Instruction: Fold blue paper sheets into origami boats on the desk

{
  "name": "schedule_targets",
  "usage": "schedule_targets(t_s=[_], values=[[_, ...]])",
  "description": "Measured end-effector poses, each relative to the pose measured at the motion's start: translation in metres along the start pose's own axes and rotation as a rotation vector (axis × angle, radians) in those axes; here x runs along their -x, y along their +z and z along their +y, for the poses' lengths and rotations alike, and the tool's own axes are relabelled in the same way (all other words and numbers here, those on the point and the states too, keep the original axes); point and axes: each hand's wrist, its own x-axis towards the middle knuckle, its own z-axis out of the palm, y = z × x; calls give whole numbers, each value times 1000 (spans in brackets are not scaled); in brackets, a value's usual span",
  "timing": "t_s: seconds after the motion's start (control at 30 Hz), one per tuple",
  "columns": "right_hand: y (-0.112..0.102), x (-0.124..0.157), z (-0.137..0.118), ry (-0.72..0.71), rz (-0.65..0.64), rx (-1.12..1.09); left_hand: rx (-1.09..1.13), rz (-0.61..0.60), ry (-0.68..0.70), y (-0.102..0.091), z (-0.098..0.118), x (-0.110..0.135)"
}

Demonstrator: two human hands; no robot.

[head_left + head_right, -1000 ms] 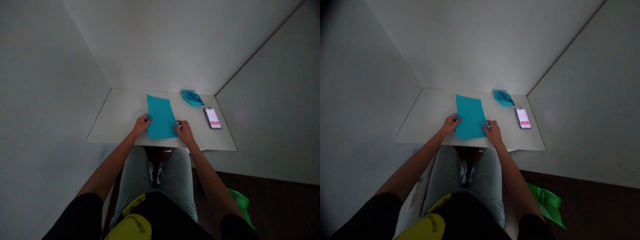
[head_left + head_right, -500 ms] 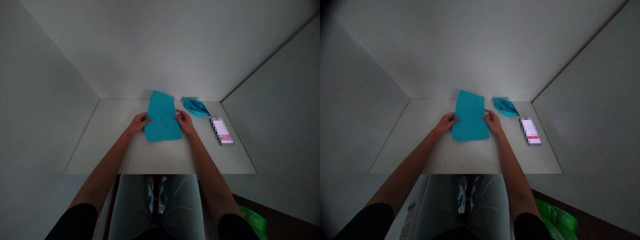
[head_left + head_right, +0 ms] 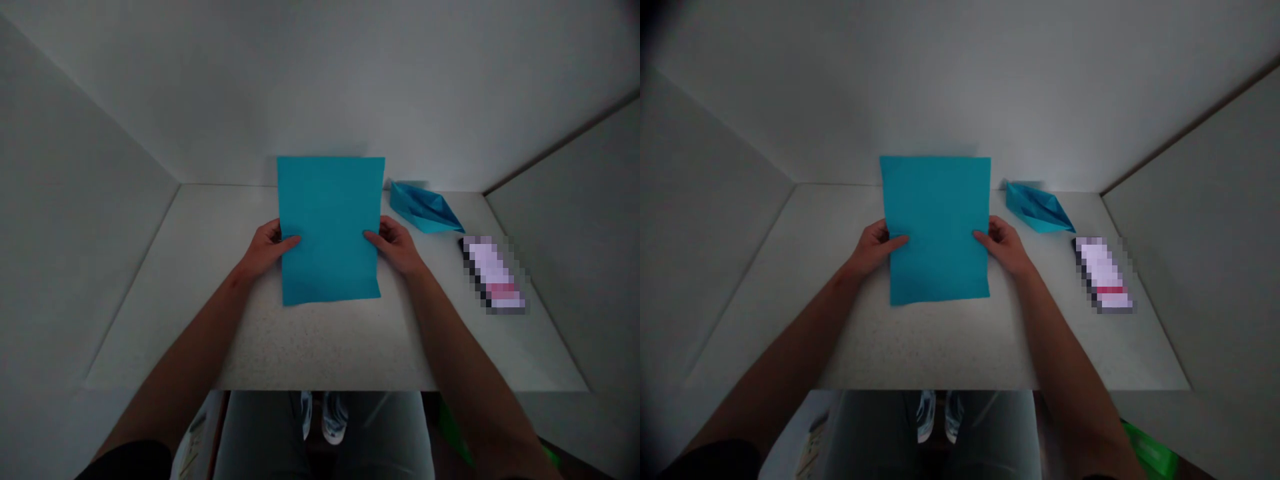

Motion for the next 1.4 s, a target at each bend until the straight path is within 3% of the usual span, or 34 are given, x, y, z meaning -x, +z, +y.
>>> schedule_targets(t_s=[0.4, 0.53, 0.77, 0.9, 1.0, 1.13, 1.23, 1.4], values=[[-5, -4, -1, -14, 62, 52, -79, 133, 29, -1, -3, -6], [-8, -7, 0, -32, 84, 76, -85, 187, -22, 1, -3, -8], [-3, -3, -10, 43, 130, 144, -79, 198, -10, 7, 16, -3], [6, 3, -17, 19, 38, 118, -76, 174, -38, 11, 18, 1], [8, 4, -15, 21, -47, 143, -91, 228, -4, 13, 14, 1], [4, -1, -8, -42, 22, 226, -153, 390, 125, 12, 8, -3], [3, -4, -4, -60, 89, 161, -160, 408, 127, 9, 3, -5], [6, -2, -6, 41, -17, 57, -93, 431, 113, 5, -5, -9]])
